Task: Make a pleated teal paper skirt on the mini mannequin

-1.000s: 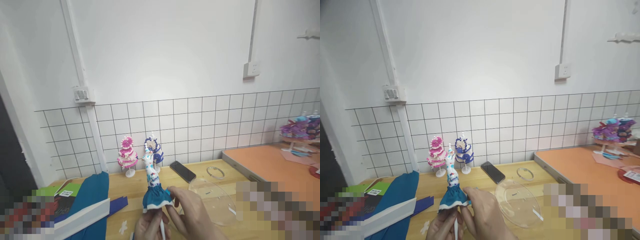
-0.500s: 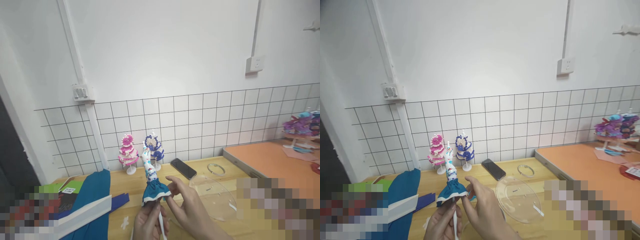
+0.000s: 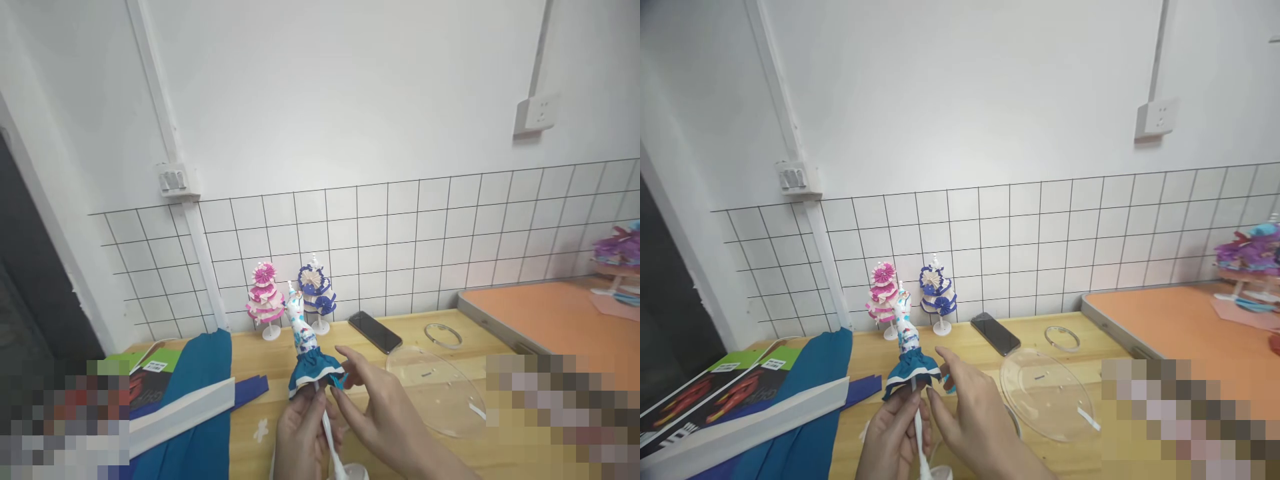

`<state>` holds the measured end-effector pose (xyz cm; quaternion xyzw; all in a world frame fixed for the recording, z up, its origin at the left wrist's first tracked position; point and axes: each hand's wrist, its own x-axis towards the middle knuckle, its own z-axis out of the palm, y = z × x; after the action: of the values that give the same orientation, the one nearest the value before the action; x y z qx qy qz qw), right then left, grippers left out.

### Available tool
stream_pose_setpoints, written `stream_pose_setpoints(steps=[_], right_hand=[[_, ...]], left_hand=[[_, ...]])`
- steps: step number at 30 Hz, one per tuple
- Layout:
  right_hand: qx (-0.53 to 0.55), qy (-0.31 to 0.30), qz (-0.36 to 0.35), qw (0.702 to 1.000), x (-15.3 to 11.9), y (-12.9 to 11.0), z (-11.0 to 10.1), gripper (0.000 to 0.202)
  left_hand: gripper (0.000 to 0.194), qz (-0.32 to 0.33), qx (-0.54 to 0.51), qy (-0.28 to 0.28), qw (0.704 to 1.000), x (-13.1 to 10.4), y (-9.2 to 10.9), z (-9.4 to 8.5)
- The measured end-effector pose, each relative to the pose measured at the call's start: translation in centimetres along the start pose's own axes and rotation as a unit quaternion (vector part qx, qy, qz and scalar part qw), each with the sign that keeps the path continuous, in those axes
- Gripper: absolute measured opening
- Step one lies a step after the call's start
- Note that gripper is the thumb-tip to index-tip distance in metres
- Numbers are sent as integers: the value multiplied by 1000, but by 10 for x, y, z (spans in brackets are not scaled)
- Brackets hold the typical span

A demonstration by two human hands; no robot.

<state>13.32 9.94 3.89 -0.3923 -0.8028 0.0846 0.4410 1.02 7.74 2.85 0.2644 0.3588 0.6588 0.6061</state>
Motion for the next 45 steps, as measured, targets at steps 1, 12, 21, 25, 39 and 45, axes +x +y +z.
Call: stream_pose_setpoints(steps=[1,12,21,25,39,45], right_hand=[[3,-2,7,1000,0,0,1,45],[57,-12,44,997,-1,2,8,38],[137,-78,71,985,1,1,4,47],[117,-56,95,987,1,3,5,46],[243,-94,190,947,9,13,6,57],[389,-181,322,844,16,3,-15,20]], left_hand=[[33,4,0,4,1000,0,0,0],[29,31,20,17,999,-1,-3,2],[36,1,33,14,999,1,4,-2],[37,0,35,13,999,2,2,-3],[16,129,144,84,977,8,-2,-9],[15,141,95,97,981,7,10,-10]])
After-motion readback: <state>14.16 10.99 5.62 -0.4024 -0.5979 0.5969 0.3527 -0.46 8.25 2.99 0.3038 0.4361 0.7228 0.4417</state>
